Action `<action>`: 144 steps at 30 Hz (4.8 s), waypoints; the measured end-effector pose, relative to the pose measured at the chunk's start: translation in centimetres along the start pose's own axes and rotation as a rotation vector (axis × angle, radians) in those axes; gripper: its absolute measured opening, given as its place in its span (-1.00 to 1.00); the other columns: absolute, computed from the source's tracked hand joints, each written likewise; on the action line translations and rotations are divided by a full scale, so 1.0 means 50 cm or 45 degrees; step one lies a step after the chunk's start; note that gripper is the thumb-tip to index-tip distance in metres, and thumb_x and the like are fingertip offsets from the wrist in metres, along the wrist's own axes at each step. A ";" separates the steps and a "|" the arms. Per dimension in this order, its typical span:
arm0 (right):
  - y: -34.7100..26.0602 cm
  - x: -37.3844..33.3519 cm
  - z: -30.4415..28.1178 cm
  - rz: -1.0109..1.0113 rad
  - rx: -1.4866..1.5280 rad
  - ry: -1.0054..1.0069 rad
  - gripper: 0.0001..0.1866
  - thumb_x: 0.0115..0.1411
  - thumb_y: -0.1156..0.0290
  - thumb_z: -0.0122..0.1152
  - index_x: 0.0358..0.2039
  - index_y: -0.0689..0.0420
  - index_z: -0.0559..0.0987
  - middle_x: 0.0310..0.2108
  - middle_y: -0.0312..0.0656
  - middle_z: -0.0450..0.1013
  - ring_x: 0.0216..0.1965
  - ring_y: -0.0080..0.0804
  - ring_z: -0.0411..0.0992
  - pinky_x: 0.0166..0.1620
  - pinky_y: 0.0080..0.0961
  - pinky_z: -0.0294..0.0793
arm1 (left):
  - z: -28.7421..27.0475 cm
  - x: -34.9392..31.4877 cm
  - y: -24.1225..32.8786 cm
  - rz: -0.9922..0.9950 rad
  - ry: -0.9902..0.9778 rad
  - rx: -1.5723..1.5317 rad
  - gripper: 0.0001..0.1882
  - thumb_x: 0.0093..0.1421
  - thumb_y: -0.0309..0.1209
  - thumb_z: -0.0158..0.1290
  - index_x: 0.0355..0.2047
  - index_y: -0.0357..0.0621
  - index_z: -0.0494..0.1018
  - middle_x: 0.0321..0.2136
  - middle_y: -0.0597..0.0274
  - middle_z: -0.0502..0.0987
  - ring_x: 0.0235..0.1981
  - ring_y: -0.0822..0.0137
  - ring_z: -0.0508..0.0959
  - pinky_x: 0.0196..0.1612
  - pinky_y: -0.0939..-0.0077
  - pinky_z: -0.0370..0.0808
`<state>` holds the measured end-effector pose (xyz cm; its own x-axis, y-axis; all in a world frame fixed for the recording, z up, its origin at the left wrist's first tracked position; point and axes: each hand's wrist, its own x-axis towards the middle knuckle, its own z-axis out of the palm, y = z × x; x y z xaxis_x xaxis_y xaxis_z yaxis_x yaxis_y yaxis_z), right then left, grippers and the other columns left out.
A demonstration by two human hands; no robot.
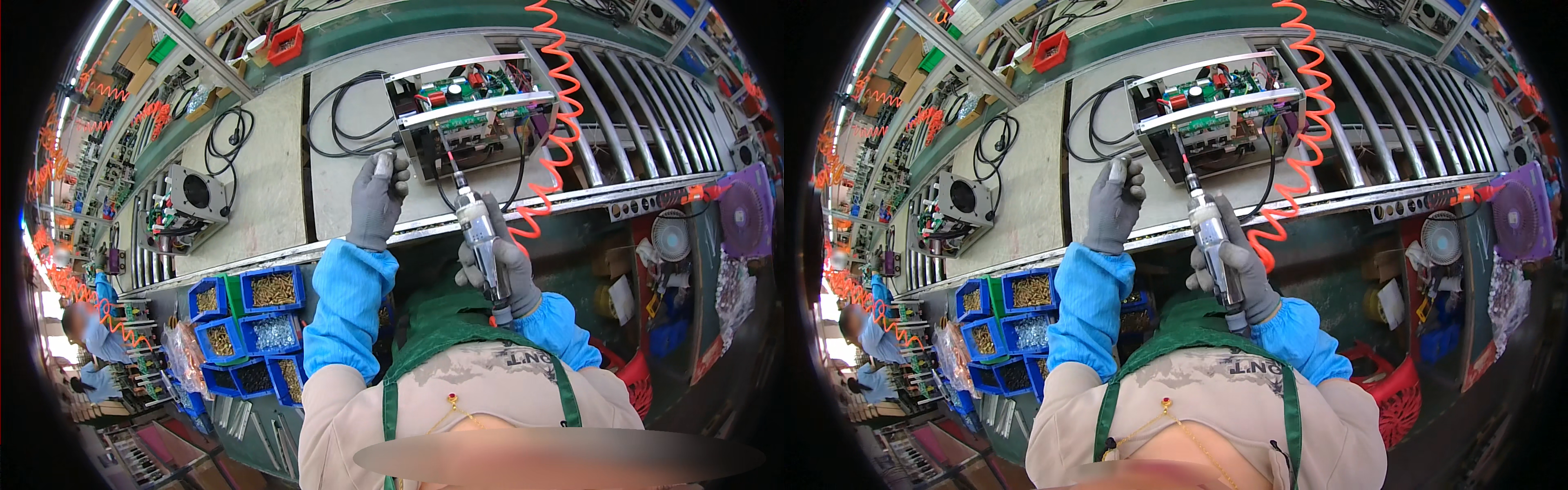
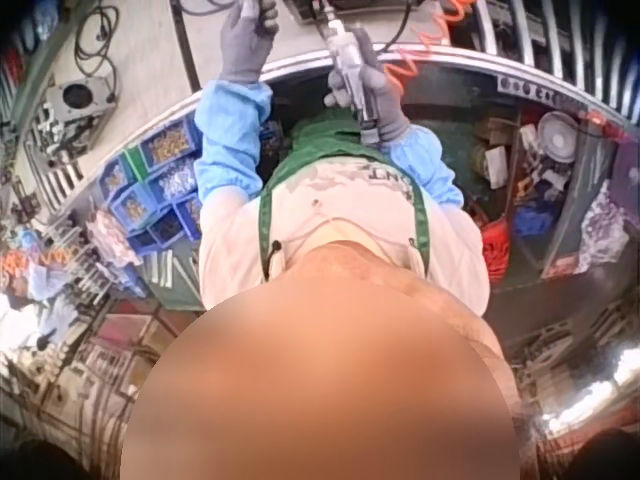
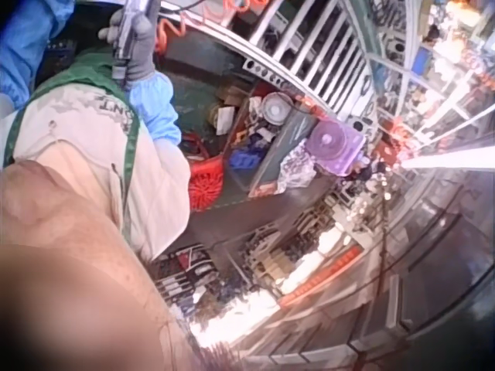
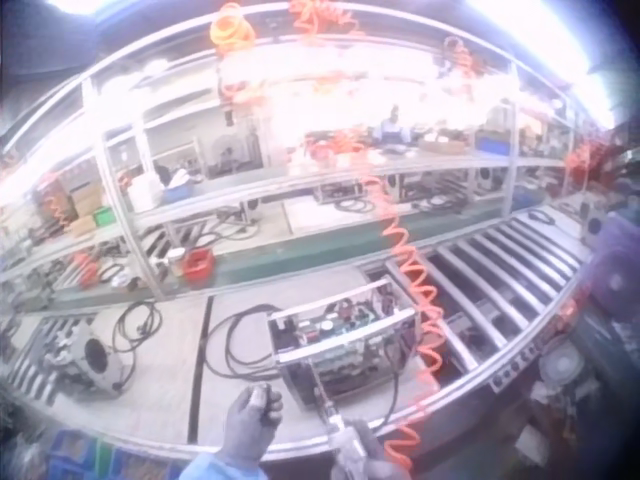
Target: Assembling electronic components and wiring onto a circuit board and housing unit on a production line.
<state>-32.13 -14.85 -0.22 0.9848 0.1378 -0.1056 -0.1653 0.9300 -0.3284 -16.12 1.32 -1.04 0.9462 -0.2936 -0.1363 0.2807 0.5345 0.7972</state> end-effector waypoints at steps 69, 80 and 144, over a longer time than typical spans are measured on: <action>0.002 0.008 0.033 0.026 -0.647 0.281 -0.10 0.03 0.52 0.04 0.35 -0.26 -0.10 -0.41 -0.08 0.36 -0.63 -0.44 0.42 -0.47 -0.44 0.57 | 0.096 0.212 0.108 0.566 -0.740 1.990 -0.59 0.00 -0.41 0.14 -0.07 0.02 0.53 -0.21 0.16 0.59 -0.17 0.24 0.53 0.05 0.42 0.37; -0.002 0.010 0.018 0.053 -0.826 0.269 -0.01 -0.03 0.28 0.22 0.35 -0.26 -0.13 -0.40 -0.11 0.34 -0.60 -0.43 0.41 -0.42 -0.39 0.57 | 0.162 0.290 0.153 -0.239 -0.987 1.904 -0.64 0.10 -0.49 0.15 -0.05 -0.09 0.51 -0.23 0.26 0.59 -0.23 0.43 0.51 -0.12 0.50 0.43; -0.026 0.005 0.032 0.065 -0.968 0.288 -0.07 -0.02 0.49 0.15 0.35 -0.12 -0.06 -0.36 -0.16 0.37 -0.59 -0.46 0.39 -0.50 -0.52 0.48 | 0.109 0.217 0.100 0.630 -1.001 2.298 -0.22 -0.17 -0.44 0.09 0.18 0.00 0.24 -0.14 0.06 0.47 -0.08 0.02 0.42 0.03 0.27 0.36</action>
<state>-31.60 -15.47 1.67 0.9539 0.0256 -0.2989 -0.2810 0.4253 -0.8603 -5.31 -3.51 4.65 0.4754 -0.8769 0.0712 -0.8473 -0.4346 0.3054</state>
